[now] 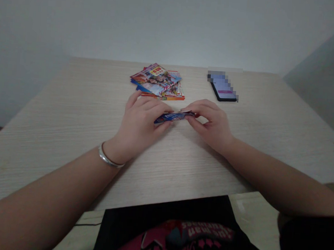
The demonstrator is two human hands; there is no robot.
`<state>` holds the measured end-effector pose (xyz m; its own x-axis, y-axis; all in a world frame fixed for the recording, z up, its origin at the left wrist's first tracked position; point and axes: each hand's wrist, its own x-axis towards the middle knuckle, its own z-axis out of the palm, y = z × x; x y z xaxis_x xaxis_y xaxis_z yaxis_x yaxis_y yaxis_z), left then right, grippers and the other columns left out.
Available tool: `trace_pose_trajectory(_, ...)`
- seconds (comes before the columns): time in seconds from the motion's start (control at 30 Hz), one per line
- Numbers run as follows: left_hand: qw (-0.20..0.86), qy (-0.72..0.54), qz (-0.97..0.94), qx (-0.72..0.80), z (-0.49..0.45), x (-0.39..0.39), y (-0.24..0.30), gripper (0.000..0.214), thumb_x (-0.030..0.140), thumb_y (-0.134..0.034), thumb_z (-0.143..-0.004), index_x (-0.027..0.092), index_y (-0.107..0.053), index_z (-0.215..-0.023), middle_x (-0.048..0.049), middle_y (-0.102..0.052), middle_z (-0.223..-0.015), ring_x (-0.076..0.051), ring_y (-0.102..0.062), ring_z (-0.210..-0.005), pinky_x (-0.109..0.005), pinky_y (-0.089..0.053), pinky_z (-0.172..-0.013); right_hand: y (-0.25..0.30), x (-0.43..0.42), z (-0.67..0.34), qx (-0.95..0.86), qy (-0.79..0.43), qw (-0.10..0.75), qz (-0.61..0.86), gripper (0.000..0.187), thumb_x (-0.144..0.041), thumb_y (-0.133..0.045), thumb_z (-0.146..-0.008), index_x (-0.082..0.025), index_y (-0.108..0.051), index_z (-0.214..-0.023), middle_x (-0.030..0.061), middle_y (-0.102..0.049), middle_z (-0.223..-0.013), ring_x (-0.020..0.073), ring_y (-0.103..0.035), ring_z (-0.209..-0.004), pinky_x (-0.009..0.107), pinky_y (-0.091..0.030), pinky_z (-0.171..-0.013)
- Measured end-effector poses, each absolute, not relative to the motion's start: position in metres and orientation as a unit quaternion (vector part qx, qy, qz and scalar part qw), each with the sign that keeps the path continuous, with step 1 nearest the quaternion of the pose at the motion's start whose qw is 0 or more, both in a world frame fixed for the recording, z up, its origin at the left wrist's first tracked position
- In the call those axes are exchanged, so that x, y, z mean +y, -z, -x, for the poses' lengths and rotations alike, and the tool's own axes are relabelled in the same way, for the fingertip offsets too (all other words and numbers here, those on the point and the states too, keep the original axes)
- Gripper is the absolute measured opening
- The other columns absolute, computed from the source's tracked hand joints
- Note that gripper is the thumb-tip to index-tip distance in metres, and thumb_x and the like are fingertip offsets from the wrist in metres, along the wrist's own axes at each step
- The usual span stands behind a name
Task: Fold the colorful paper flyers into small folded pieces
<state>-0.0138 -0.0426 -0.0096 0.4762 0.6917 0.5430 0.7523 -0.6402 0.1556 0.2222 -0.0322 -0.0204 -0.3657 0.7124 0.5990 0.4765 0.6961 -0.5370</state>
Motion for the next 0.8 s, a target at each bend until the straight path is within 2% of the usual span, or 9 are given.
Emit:
trace_pose_trajectory(0.13, 0.040, 0.328, 0.853, -0.404, 0.012, -0.042, 0.010, 0.031, 0.045, -0.063, -0.097, 0.028, -0.067, -0.122, -0.0060, -0.073, -0.126, -0.029, -0.066, -0.119, -0.052, -0.044, -0.110, 0.021, -0.033, -0.224, -0.835, -0.063, 0.416, 0.356, 0.023, -0.024, -0.060, -0.097, -0.032, -0.077, -0.110, 0.0039, -0.072, -0.101, 0.0211, -0.065, -0.096, 0.040, -0.055, -0.087)
trace_pose_trajectory(0.2, 0.031, 0.356, 0.845, -0.398, 0.011, -0.045, 0.007, 0.033, 0.047, -0.064, -0.097, 0.027, -0.068, -0.123, -0.0075, -0.072, -0.127, -0.029, -0.066, -0.119, -0.051, -0.048, -0.105, 0.022, -0.033, -0.224, -0.840, -0.028, 0.409, 0.356, 0.025, -0.024, -0.059, -0.098, -0.032, -0.078, -0.113, 0.0044, -0.071, -0.099, 0.0217, -0.064, -0.095, 0.041, -0.053, -0.089)
trace_pose_trajectory(0.37, 0.043, 0.370, 0.858, -0.354, 0.009, -0.052, -0.002, 0.017, 0.044, -0.061, -0.102, 0.032, -0.074, -0.104, -0.0015, -0.076, -0.100, -0.023, -0.069, -0.099, -0.047, -0.052, -0.094, 0.021, -0.035, -0.222, -0.850, 0.004, 0.382, 0.363, 0.026, -0.025, -0.059, -0.099, -0.033, -0.078, -0.115, 0.0039, -0.071, -0.098, 0.0222, -0.062, -0.094, 0.042, -0.050, -0.089)
trace_pose_trajectory(0.47, 0.021, 0.382, 0.860, -0.338, 0.008, -0.053, 0.000, 0.018, 0.038, -0.058, -0.104, 0.031, -0.073, -0.100, -0.0005, -0.076, -0.095, -0.020, -0.070, -0.092, -0.041, -0.055, -0.087, 0.021, -0.034, -0.221, -0.844, -0.002, 0.388, 0.369, 0.021, -0.026, -0.063, -0.096, -0.033, -0.078, -0.110, 0.0037, -0.072, -0.100, 0.0228, -0.063, -0.096, 0.044, -0.050, -0.092)
trace_pose_trajectory(0.6, -0.014, 0.415, 0.841, -0.347, 0.010, -0.053, 0.005, 0.012, 0.028, -0.059, -0.102, 0.027, -0.070, -0.100, -0.0015, -0.076, -0.099, -0.019, -0.070, -0.094, -0.039, -0.058, -0.087, 0.024, -0.029, -0.222, -0.829, -0.029, 0.421, 0.366, 0.016, -0.026, -0.069, -0.091, -0.032, -0.076, -0.105, 0.0037, -0.075, -0.109, 0.0239, -0.066, -0.105, 0.045, -0.050, -0.099)
trace_pose_trajectory(0.7, -0.024, 0.432, 0.835, -0.340, 0.010, -0.051, 0.007, 0.010, 0.021, -0.060, -0.100, 0.025, -0.068, -0.098, -0.0015, -0.076, -0.098, -0.018, -0.071, -0.096, -0.038, -0.059, -0.090, 0.026, -0.026, -0.222, -0.826, -0.049, 0.443, 0.344, 0.013, -0.026, -0.070, -0.091, -0.030, -0.075, -0.102, 0.0032, -0.077, -0.111, 0.0231, -0.069, -0.106, 0.043, -0.053, -0.098)
trace_pose_trajectory(0.8, -0.014, 0.455, 0.833, -0.314, 0.010, -0.048, 0.008, 0.004, 0.024, -0.064, -0.099, 0.023, -0.068, -0.099, -0.0036, -0.076, -0.106, -0.020, -0.072, -0.102, -0.039, -0.059, -0.094, 0.027, -0.025, -0.223, -0.824, -0.036, 0.460, 0.330, 0.010, -0.024, -0.069, -0.091, -0.029, -0.074, -0.099, 0.0024, -0.079, -0.111, 0.0225, -0.071, -0.106, 0.043, -0.054, -0.096)
